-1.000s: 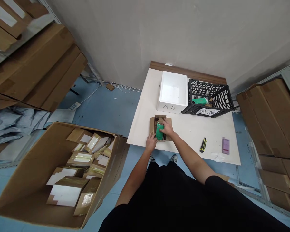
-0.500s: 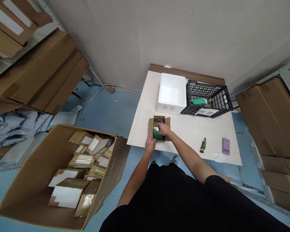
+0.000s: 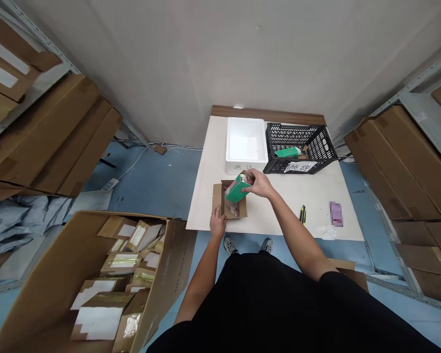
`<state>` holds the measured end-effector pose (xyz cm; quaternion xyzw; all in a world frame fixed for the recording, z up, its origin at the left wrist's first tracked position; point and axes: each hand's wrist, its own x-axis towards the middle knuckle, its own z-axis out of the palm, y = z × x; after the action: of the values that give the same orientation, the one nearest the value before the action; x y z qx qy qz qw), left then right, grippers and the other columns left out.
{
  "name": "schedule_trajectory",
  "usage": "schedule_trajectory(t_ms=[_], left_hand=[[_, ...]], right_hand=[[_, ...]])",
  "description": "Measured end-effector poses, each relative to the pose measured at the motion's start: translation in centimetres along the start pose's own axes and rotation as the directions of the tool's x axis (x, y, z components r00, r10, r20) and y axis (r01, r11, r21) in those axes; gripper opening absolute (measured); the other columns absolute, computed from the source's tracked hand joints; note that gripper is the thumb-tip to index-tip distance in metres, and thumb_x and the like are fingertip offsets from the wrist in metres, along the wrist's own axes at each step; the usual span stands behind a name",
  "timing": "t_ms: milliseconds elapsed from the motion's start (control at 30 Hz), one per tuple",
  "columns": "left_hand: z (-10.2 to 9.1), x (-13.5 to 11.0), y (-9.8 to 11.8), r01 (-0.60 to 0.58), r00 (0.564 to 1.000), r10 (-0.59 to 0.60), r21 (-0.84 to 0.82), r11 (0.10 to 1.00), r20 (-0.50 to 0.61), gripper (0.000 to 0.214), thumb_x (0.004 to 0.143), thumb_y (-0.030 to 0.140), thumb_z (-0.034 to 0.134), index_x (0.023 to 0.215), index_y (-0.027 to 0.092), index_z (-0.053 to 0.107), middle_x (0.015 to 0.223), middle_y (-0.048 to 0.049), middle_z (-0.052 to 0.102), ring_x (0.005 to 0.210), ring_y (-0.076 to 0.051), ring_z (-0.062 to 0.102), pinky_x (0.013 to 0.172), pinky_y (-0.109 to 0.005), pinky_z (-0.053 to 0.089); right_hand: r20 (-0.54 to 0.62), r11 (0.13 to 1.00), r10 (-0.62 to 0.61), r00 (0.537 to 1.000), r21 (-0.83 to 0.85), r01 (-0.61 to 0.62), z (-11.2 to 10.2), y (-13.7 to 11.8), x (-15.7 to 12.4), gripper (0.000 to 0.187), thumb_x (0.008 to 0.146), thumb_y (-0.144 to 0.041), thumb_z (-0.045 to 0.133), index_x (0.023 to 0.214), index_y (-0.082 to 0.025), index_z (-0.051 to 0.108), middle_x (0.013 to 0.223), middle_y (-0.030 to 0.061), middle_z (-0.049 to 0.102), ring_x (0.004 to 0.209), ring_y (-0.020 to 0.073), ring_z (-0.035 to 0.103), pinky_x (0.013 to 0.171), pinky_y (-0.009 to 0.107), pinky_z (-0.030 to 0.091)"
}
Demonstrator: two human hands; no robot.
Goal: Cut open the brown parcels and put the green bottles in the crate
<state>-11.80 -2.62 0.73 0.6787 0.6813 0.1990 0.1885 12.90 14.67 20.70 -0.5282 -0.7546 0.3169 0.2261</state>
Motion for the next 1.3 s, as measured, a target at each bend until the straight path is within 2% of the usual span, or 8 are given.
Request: schedule_trajectory(t_ms=[167,300,467,533,767,1000,1167,1300], left_hand=[[-2.1,0.5,-1.2,0.053,0.998,-0.053,0.03,0.998,0.013,0.01,0.085,0.018,0.07,0.081,0.025,0.075,0.163,-0.0063,0.053,0.155,-0.038,0.041,0.126,-0.053,0.045],[-3.8,0.8,-0.3,0.013,0.998,-0.015,0.032,0.999,0.064,0.041,0.079,0.016,0.071,0.12,0.023,0.076,0.168,-0.011,0.046,0.158,-0.043,0.036,0.128,-0.06,0.038],[-3.0,2.3,6.8,-0.052,0.998,0.049,-0.047,0.998,-0.045,0.053,0.086,0.013,0.062,0.138,0.021,0.067,0.16,-0.0157,0.054,0.154,-0.038,0.043,0.128,-0.06,0.037],[-1.2,4.0,11.0,-0.114,0.992,0.119,-0.136,0.984,0.032,0.048,0.09,0.014,0.059,0.135,0.024,0.069,0.152,-0.0124,0.061,0.147,-0.033,0.052,0.126,-0.056,0.042],[7.0,12.0,21.4,-0.041,0.893,0.218,-0.41,0.911,0.395,0.101,0.074,0.011,0.074,0.168,0.015,0.036,0.17,-0.018,0.042,0.159,-0.035,0.038,0.131,-0.051,0.035],[7.8,14.8,21.9,-0.169,0.792,0.257,-0.206,0.964,0.553,0.099,0.079,0.018,0.08,0.168,0.032,0.039,0.173,-0.0095,0.039,0.144,-0.032,0.057,0.113,-0.041,0.053],[7.6,15.2,22.7,-0.257,0.747,0.299,-0.157,0.954,0.594,0.104,0.078,0.016,0.081,0.168,0.035,0.034,0.172,-0.0095,0.038,0.143,-0.03,0.059,0.106,-0.037,0.056],[7.6,15.4,22.6,-0.173,0.796,0.232,-0.158,0.972,0.559,0.091,0.073,0.032,0.092,0.154,0.035,0.052,0.157,-0.0061,0.054,0.136,-0.029,0.063,0.108,-0.038,0.055]], right_hand=[[-0.124,0.989,0.137,0.983,-0.042,-0.143,-4.4,7.3,-3.7,0.057,0.07,-0.039,0.088,0.119,-0.021,0.065,0.096,-0.0002,0.069,0.081,0.0208,0.062,0.074,0.031,0.05],[-0.05,0.982,0.143,0.989,-0.117,-0.148,-3.8,13.5,-5.7,0.059,0.065,-0.023,0.086,0.122,-0.023,0.07,0.111,0.0051,0.071,0.095,0.0258,0.067,0.085,0.035,0.054],[0.19,0.998,0.046,0.981,-0.045,-0.038,-0.7,19.6,-6.6,0.063,0.061,-0.007,0.076,0.122,-0.023,0.076,0.143,0.0132,0.065,0.13,0.035,0.061,0.108,0.047,0.052],[0.201,0.997,0.07,0.977,0.024,-0.076,0.0,21.3,-6.9,0.061,0.061,-0.007,0.074,0.119,-0.024,0.078,0.158,0.0133,0.055,0.14,0.0371,0.056,0.113,0.053,0.049],[0.132,0.952,0.036,0.991,0.296,-0.074,0.5,22.6,-8.5,0.064,0.059,-0.015,0.069,0.121,-0.027,0.079,0.161,0.0094,0.055,0.149,0.0358,0.05,0.122,0.056,0.042],[-0.205,0.922,0.269,0.941,0.336,-0.191,2.2,22.8,-11.6,0.051,0.066,-0.021,0.065,0.117,-0.023,0.07,0.14,0.0145,0.066,0.135,0.0316,0.061,0.115,0.05,0.049],[-0.12,0.933,0.282,0.952,0.263,-0.243,2.2,22.9,-11.9,0.047,0.066,-0.018,0.065,0.112,-0.023,0.07,0.118,0.0085,0.072,0.103,0.0266,0.071,0.1,0.045,0.058],[-0.016,0.963,0.236,0.972,0.136,-0.231,0.7,22.8,-11.0,0.056,0.068,-0.014,0.071,0.124,-0.023,0.073,0.13,0.0108,0.071,0.121,0.0313,0.068,0.108,0.048,0.054]])
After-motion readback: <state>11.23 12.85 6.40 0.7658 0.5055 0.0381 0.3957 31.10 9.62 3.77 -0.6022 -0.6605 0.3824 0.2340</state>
